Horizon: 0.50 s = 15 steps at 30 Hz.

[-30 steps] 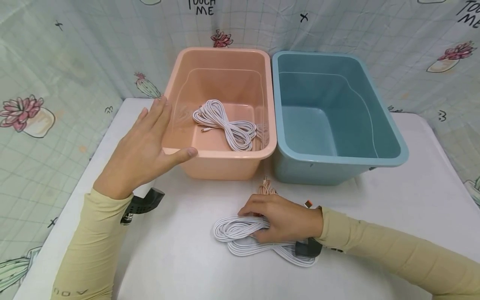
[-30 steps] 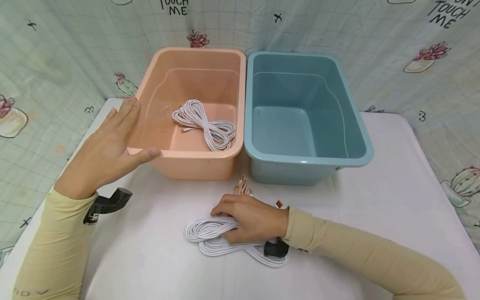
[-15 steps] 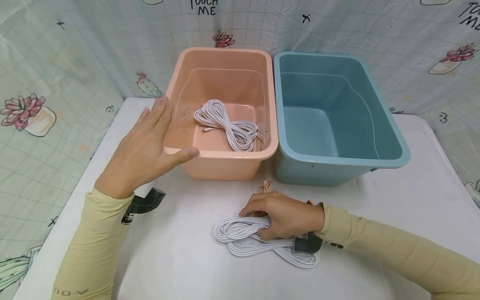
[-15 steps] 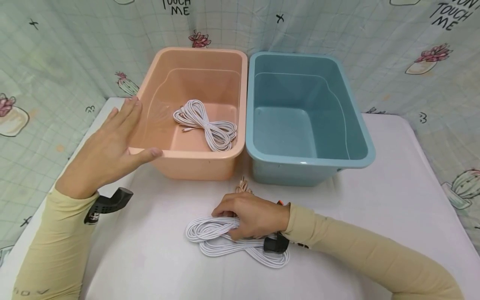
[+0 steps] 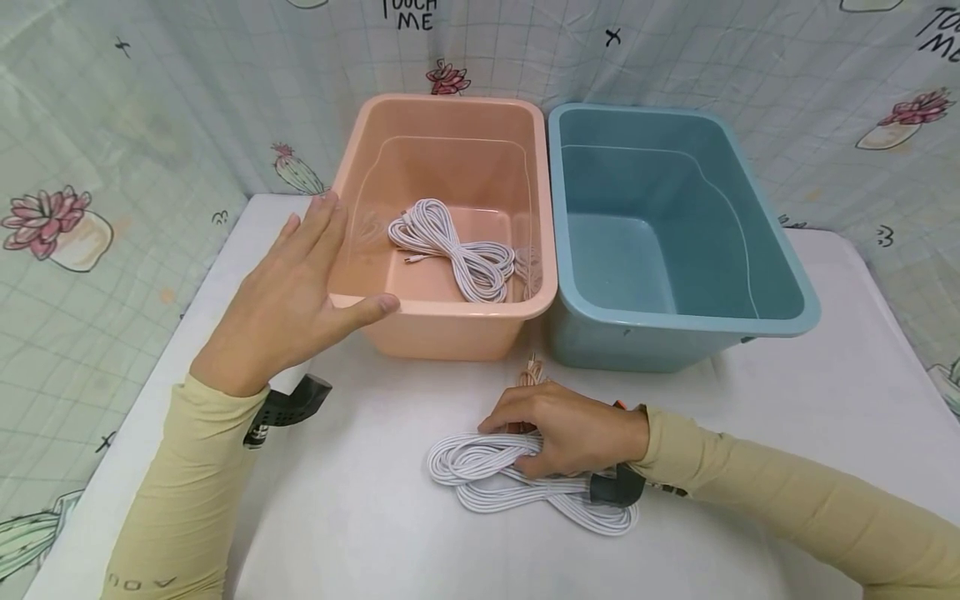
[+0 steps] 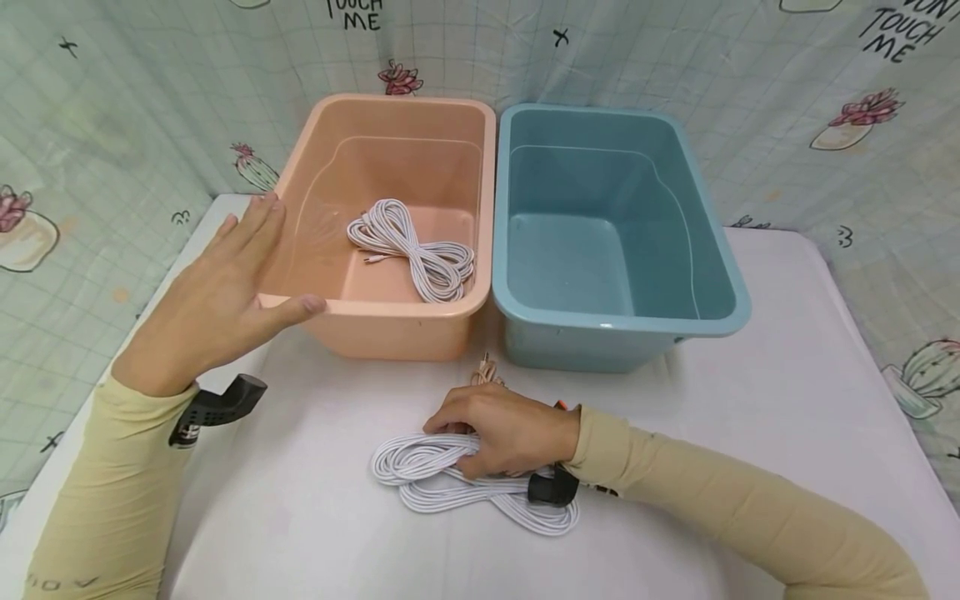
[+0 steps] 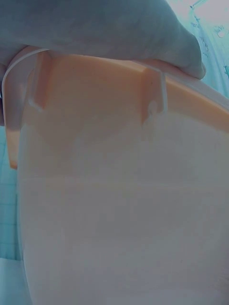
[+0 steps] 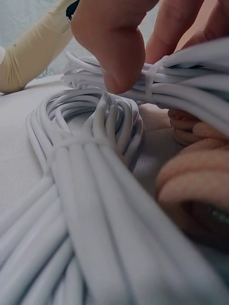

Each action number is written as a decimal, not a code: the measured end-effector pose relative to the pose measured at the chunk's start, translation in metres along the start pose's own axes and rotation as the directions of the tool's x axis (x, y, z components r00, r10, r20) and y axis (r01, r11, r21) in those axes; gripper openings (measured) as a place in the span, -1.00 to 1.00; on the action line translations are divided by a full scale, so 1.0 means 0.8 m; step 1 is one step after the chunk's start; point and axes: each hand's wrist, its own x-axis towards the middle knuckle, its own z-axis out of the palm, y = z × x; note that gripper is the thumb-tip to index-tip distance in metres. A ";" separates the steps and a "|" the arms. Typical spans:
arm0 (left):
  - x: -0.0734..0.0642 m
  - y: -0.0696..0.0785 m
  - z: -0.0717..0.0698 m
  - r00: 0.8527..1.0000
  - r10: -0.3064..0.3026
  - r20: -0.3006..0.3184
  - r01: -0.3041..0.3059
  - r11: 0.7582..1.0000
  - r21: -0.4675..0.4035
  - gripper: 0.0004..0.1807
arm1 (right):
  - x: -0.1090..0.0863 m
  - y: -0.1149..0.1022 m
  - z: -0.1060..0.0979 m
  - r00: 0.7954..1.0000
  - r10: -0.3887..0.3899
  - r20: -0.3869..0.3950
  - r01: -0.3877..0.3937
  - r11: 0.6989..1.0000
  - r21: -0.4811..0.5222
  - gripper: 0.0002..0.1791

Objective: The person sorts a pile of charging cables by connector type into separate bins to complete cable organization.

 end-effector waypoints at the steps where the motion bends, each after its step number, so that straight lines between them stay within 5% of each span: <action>1: 0.000 0.000 0.000 1.000 0.001 -0.001 -0.001 1.000 0.001 0.13 | 0.000 0.000 0.000 1.000 0.000 0.001 0.000 1.000 0.002 -0.48; 15: 0.000 0.000 0.000 1.000 -0.009 0.010 0.009 1.000 0.010 0.15 | -0.001 -0.007 -0.008 1.000 -0.013 -0.019 0.013 1.000 -0.003 -0.46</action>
